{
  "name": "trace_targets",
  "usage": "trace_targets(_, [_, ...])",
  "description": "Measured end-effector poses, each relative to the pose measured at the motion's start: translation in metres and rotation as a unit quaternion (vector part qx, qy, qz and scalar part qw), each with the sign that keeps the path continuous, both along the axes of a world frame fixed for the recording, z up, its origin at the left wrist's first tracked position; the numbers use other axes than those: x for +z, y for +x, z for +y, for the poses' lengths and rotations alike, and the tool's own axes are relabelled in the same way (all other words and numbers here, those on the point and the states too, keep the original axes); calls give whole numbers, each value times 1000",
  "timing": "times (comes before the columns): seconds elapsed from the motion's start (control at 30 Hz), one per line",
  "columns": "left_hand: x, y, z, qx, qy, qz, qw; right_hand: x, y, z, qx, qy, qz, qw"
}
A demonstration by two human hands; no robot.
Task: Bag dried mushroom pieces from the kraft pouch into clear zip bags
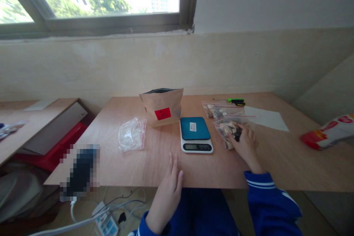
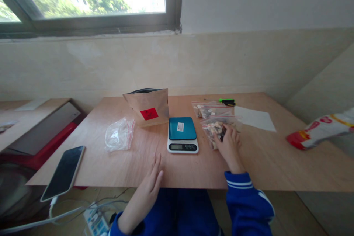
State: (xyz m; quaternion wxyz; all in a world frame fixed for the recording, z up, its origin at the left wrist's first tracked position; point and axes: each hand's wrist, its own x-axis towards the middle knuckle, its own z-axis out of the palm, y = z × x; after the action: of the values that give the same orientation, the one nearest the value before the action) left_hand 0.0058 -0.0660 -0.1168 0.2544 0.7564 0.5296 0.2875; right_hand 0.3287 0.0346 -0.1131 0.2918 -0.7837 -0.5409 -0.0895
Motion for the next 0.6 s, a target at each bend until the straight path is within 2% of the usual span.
trace_targets(0.07, [8, 1, 1, 21, -10, -54, 998, 2, -1, -1, -3, -11, 0, 1000])
trace_targets(0.13, [13, -8, 4, 74, -2, -92, 993, 6, -5, -3, -19, -23, -1, 1000])
trace_targets(0.33, [27, -57, 18, 237, 5, -138, 962, 24, -16, -1, -73, -45, -41, 995])
trace_targets(0.47, [40, -71, 25, 256, 8, -129, 958, 30, -10, 1, -53, -43, -38, 997])
trace_targets(0.6, [44, -66, 32, 234, -8, -142, 962, 40, -3, -3, -29, 8, -18, 999])
